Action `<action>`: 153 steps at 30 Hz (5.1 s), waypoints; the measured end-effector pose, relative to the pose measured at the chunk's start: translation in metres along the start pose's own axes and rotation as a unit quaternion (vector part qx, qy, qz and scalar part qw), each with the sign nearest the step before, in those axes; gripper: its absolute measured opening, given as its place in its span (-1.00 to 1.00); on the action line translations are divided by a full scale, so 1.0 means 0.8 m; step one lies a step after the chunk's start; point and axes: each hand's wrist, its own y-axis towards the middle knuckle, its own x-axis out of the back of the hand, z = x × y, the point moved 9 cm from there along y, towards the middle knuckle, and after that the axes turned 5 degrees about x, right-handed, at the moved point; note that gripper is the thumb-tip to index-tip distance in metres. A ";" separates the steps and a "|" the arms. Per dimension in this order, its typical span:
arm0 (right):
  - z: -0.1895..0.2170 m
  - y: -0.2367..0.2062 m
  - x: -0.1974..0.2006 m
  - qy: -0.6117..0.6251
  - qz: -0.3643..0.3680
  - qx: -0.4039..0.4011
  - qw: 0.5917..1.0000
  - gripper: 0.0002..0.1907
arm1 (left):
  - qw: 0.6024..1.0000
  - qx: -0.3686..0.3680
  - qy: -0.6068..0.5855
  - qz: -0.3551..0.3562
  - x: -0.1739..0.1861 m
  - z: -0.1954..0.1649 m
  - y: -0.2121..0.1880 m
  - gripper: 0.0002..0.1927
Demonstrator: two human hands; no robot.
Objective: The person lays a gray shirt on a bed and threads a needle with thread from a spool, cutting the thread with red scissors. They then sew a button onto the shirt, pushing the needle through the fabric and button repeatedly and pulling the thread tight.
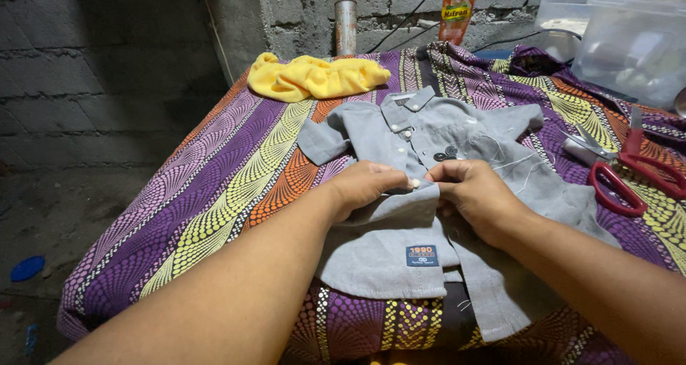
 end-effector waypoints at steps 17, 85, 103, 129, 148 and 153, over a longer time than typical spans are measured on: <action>0.002 -0.010 -0.008 0.018 0.008 -0.015 1.000 -0.92 | 1.000 0.001 -0.005 0.020 -0.006 0.006 0.006 -0.74; 0.038 0.023 0.038 -0.180 0.061 -0.034 0.981 -0.87 | 0.998 -0.035 -0.038 -0.048 -0.003 0.016 0.017 -0.79; 0.117 0.005 0.182 -0.064 -0.168 -0.046 0.983 -0.89 | 0.997 -0.042 -0.051 -0.037 -0.005 0.016 0.021 -0.82; 0.084 -0.007 0.006 -0.437 -0.024 0.137 0.888 -0.87 | 0.990 -0.076 0.046 -0.112 0.001 0.009 0.008 -0.75; 0.105 -0.031 -0.023 -0.483 -0.030 0.132 0.865 -0.85 | 0.978 -0.048 0.119 -0.166 0.002 -0.007 -0.018 -0.72; 0.103 -0.028 -0.030 -0.482 -0.028 0.150 0.863 -0.84 | 0.964 -0.063 0.167 -0.195 0.004 -0.010 -0.021 -0.69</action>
